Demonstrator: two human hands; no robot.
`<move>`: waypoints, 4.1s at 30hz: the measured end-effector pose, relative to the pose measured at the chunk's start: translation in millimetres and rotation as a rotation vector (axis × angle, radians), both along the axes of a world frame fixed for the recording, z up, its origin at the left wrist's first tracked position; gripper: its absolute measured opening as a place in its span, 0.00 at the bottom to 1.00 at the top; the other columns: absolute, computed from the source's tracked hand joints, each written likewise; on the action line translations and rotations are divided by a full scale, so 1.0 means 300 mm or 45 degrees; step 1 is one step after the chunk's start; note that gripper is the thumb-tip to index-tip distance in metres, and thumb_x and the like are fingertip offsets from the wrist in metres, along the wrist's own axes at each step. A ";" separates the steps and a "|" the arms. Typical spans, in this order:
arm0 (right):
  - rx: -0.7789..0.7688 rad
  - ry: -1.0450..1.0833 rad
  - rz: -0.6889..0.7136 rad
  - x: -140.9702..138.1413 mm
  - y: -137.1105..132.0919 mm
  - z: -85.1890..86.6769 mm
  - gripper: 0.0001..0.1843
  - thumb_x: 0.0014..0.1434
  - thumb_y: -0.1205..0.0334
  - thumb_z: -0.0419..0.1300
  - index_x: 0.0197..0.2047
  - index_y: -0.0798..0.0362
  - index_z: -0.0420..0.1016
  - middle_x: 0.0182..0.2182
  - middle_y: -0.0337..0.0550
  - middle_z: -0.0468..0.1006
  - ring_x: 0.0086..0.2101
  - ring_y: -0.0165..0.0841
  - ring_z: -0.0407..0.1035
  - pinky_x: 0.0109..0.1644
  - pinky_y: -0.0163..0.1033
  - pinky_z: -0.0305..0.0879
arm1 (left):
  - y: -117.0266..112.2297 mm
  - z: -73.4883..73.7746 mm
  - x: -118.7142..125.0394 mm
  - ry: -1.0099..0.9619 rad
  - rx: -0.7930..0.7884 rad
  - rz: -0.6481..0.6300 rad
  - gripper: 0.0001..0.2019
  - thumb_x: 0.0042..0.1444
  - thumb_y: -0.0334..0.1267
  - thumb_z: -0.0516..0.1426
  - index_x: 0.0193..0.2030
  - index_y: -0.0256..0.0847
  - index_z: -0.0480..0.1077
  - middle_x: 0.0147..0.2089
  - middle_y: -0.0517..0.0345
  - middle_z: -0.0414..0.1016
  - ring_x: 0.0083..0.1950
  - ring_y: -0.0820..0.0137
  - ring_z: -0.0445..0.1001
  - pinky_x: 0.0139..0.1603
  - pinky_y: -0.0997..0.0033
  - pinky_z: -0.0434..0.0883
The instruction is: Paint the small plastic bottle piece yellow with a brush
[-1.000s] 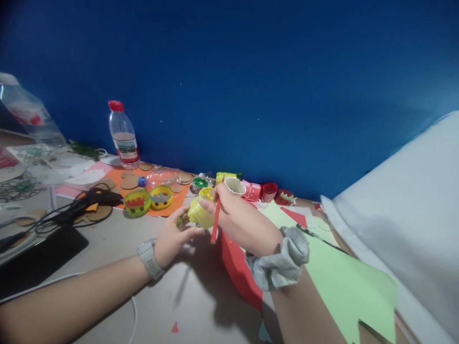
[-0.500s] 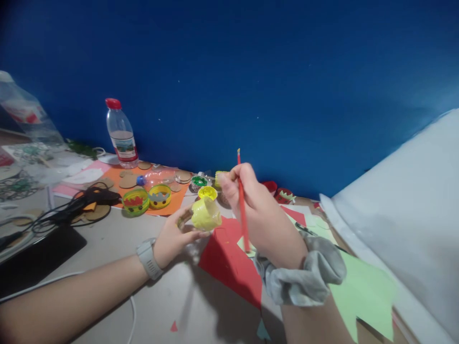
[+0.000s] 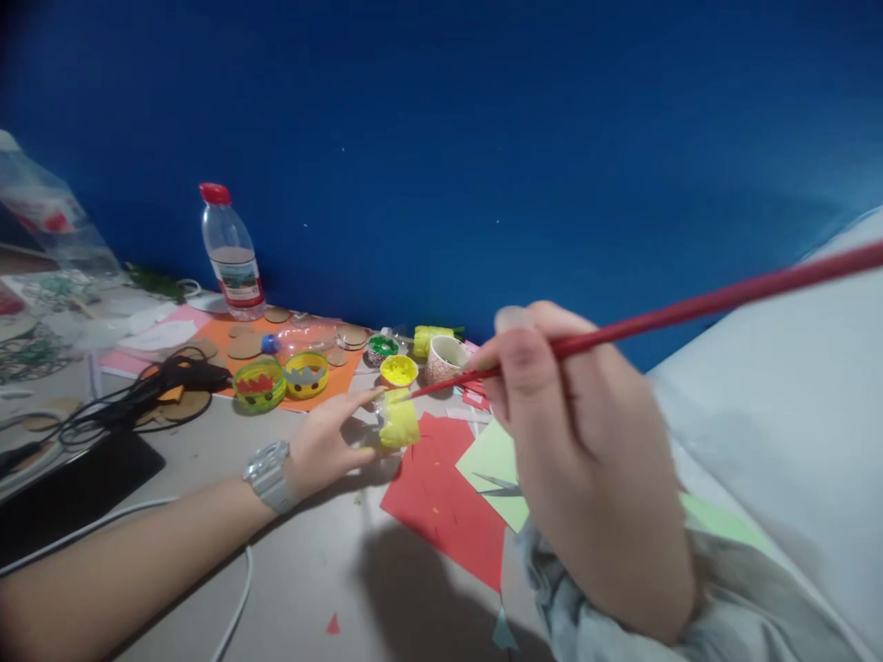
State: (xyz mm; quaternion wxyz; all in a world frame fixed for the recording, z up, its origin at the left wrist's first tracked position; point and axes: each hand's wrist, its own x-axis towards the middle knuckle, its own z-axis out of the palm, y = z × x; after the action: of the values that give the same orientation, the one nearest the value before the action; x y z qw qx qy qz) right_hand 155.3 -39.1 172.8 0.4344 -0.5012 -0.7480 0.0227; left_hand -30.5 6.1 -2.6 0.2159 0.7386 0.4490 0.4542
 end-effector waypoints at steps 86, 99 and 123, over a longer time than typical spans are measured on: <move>0.173 -0.283 -0.175 -0.053 0.030 -0.022 0.21 0.63 0.50 0.52 0.21 0.51 0.59 0.10 0.30 0.58 0.11 0.22 0.51 0.17 0.32 0.49 | -0.013 0.035 0.026 0.131 -0.088 0.142 0.31 0.44 0.50 0.65 0.54 0.41 0.66 0.47 0.52 0.77 0.42 0.63 0.76 0.45 0.62 0.74; 0.240 -0.126 -0.353 -0.033 0.035 -0.016 0.21 0.63 0.50 0.52 0.21 0.52 0.62 0.12 0.31 0.62 0.13 0.21 0.55 0.20 0.33 0.50 | -0.015 0.019 0.012 -0.027 -0.038 0.103 0.33 0.42 0.51 0.66 0.54 0.40 0.66 0.48 0.50 0.76 0.38 0.67 0.76 0.40 0.64 0.77; 0.203 -0.060 -0.184 -0.038 0.048 -0.042 0.21 0.63 0.52 0.53 0.21 0.52 0.59 0.12 0.31 0.64 0.11 0.20 0.53 0.16 0.31 0.48 | -0.010 0.013 0.010 0.042 -0.043 0.102 0.32 0.44 0.49 0.66 0.55 0.40 0.65 0.46 0.51 0.77 0.44 0.64 0.76 0.44 0.63 0.76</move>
State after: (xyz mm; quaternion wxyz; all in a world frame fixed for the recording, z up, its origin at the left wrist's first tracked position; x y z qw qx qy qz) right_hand 144.0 -24.8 160.2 0.4556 -0.5180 -0.7195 -0.0801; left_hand -27.6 3.1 1.3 0.2027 0.7237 0.4892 0.4426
